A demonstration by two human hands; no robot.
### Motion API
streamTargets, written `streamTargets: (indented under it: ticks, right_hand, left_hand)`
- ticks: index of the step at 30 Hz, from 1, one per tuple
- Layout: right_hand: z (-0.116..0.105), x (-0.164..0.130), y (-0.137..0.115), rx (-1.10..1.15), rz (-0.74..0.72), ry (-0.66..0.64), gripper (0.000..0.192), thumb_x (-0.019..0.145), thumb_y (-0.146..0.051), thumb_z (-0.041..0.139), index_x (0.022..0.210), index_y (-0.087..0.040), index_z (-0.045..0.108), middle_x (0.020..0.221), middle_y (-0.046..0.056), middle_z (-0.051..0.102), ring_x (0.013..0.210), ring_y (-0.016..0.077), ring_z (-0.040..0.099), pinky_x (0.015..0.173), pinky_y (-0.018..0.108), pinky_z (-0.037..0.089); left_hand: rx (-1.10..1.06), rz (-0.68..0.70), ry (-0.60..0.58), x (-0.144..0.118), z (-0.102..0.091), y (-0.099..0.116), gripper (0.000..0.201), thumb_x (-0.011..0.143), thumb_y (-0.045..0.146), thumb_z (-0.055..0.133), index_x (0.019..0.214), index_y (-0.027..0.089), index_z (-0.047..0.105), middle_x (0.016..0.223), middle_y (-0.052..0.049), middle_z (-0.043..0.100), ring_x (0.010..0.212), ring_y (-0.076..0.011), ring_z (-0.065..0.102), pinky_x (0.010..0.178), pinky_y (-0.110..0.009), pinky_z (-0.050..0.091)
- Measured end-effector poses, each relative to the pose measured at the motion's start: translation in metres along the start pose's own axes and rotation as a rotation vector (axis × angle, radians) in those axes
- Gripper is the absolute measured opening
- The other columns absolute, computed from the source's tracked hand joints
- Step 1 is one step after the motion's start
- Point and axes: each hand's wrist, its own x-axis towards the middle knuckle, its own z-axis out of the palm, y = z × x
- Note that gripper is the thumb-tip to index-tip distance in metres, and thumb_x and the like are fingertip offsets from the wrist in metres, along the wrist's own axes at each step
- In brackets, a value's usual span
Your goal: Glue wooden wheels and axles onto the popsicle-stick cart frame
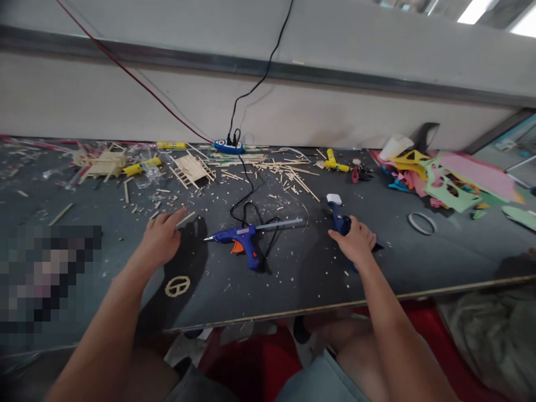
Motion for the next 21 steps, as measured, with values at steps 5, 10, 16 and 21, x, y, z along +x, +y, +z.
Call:
streamTargets:
  ticks: [5, 10, 16, 21]
  right_hand:
    - [-0.006, -0.012, -0.018, 0.227, -0.01, 0.092, 0.048, 0.072, -0.04, 0.052, 0.114, -0.016, 0.053, 0.128, 0.017, 0.042, 0.122, 0.0304, 0.034, 0.099, 0.047, 0.022]
    - [-0.021, -0.069, -0.067, 0.61, -0.125, 0.205, 0.038, 0.076, -0.034, 0.049, 0.11, -0.017, 0.051, 0.112, 0.011, 0.05, 0.099, 0.0226, 0.05, 0.08, 0.035, 0.042]
    - [-0.012, -0.125, -0.107, 0.701, -0.316, -0.358, 0.028, 0.078, -0.027, 0.05, 0.105, -0.022, 0.055, 0.104, 0.007, 0.055, 0.089, 0.0196, 0.055, 0.071, 0.031, 0.046]
    - [0.008, -0.129, -0.119, 0.651, -0.34, -0.392, 0.029, 0.075, -0.024, 0.052, 0.104, -0.021, 0.055, 0.101, 0.005, 0.056, 0.085, 0.0177, 0.054, 0.077, 0.033, 0.044]
  left_hand:
    - [-0.069, 0.004, -0.009, 0.001, 0.0, 0.008, 0.054, 0.075, 0.011, 0.034, 0.127, 0.02, 0.046, 0.133, -0.011, 0.043, 0.121, -0.0321, 0.038, 0.095, -0.049, 0.034]
    - [-0.358, 0.205, 0.115, -0.005, -0.013, 0.036, 0.032, 0.077, 0.012, 0.036, 0.092, 0.016, 0.063, 0.111, -0.009, 0.059, 0.105, -0.0215, 0.053, 0.095, -0.035, 0.039]
    - [-0.549, 0.589, 0.036, -0.046, -0.008, 0.099, 0.026, 0.081, 0.008, 0.037, 0.077, 0.018, 0.06, 0.085, -0.005, 0.066, 0.084, -0.0156, 0.057, 0.079, -0.028, 0.044]
    - [-0.45, 0.968, -0.045, -0.082, 0.012, 0.14, 0.023, 0.08, 0.008, 0.04, 0.066, 0.017, 0.055, 0.064, -0.002, 0.06, 0.061, -0.0142, 0.051, 0.058, -0.027, 0.04]
